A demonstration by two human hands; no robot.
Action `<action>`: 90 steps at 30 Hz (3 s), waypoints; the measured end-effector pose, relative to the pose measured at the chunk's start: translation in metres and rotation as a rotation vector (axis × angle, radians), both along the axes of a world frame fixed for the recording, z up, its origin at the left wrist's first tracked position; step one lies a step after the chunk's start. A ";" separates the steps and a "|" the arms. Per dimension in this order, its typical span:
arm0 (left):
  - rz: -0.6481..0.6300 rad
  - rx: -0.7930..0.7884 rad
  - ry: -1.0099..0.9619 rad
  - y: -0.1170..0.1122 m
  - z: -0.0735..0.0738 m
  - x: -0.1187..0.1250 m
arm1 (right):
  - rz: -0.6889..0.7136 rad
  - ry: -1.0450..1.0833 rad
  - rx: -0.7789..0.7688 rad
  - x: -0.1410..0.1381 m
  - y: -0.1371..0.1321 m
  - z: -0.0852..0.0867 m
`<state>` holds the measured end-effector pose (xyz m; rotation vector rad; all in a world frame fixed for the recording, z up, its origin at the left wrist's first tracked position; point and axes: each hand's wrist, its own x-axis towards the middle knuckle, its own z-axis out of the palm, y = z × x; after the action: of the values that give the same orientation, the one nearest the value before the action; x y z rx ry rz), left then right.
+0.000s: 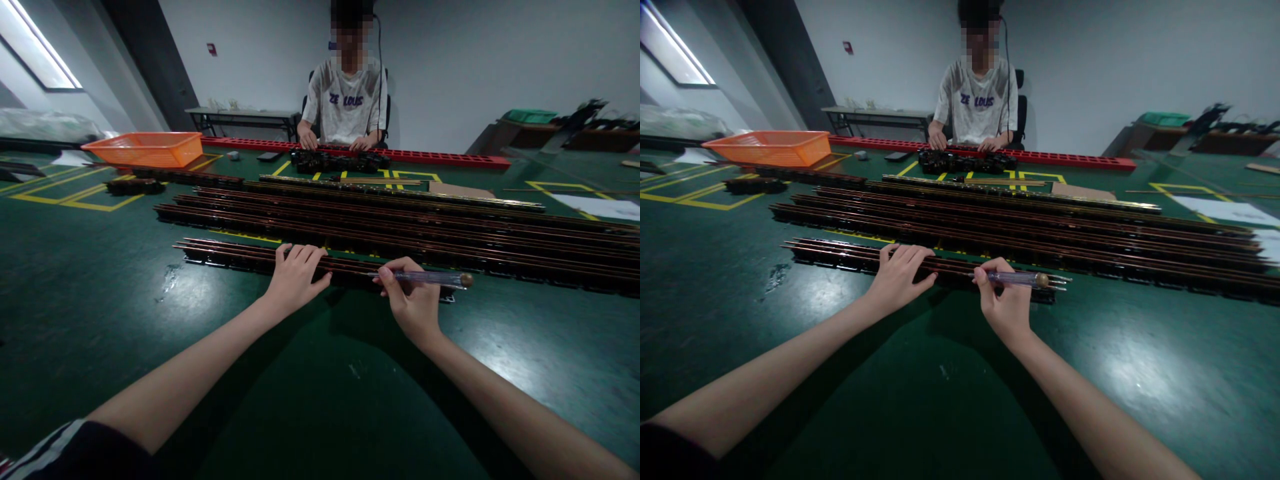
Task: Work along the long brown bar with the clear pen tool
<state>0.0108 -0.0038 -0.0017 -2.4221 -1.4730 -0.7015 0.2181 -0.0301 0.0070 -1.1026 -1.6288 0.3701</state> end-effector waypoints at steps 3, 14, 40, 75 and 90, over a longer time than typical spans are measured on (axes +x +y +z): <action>-0.001 -0.010 0.002 0.000 0.000 0.000 | 0.017 -0.007 -0.008 0.001 0.000 -0.001; 0.008 -0.012 0.003 -0.001 0.001 0.001 | 0.033 -0.044 -0.018 0.001 0.000 -0.001; -0.066 -0.021 -0.001 0.000 -0.002 -0.001 | 0.064 -0.055 -0.022 0.000 0.000 -0.001; -0.037 -0.047 0.027 0.000 -0.001 0.000 | 0.030 -0.075 -0.039 -0.001 0.000 0.000; -0.037 -0.041 0.024 0.000 -0.002 0.000 | -0.043 -0.019 0.025 0.000 0.001 0.001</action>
<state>0.0105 -0.0042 -0.0033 -2.4848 -1.4508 -0.6533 0.2179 -0.0290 0.0083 -1.1233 -1.6192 0.3108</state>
